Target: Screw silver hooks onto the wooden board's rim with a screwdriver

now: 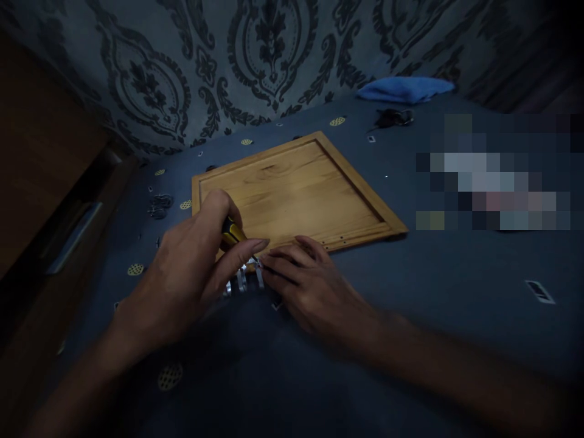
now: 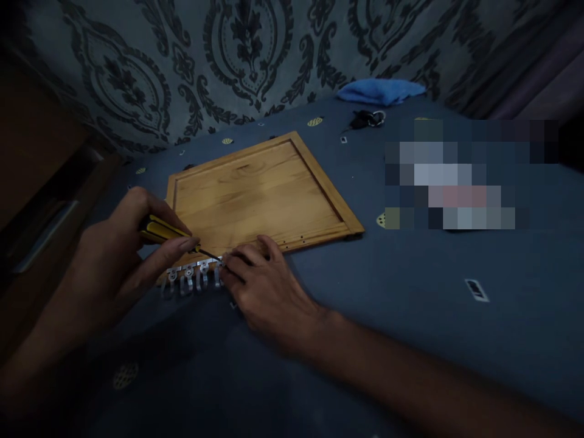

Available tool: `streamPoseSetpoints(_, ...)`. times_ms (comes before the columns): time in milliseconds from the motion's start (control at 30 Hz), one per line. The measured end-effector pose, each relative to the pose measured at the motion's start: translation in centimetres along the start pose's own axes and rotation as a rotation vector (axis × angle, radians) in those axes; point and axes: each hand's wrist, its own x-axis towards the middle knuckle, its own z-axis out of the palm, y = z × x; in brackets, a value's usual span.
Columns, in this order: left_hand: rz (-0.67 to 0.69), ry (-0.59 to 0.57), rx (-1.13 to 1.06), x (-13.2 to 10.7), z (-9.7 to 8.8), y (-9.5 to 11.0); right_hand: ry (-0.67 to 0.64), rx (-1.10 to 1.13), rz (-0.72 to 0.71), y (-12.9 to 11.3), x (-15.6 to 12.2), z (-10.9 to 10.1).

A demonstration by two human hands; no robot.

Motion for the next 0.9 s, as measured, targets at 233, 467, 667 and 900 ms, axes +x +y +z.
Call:
streamPoseSetpoints(233, -0.03, -0.08, -0.028, -0.3, -1.1, 0.1, 0.003, 0.004, -0.005, 0.0, 0.1, -0.1)
streamPoseSetpoints(467, -0.136, 0.086, -0.136, -0.5, -1.7, 0.3, 0.03, 0.001, -0.005, -0.1, 0.0, -0.1)
streamPoseSetpoints(667, -0.096, 0.007, -0.033, -0.5, -1.4, 0.1, 0.023, -0.025, -0.009, 0.0, 0.0, 0.0)
streamPoseSetpoints(900, -0.045, -0.03, 0.0, -0.4, -1.1, -0.1, 0.007, -0.014, 0.006, -0.1, 0.1, -0.1)
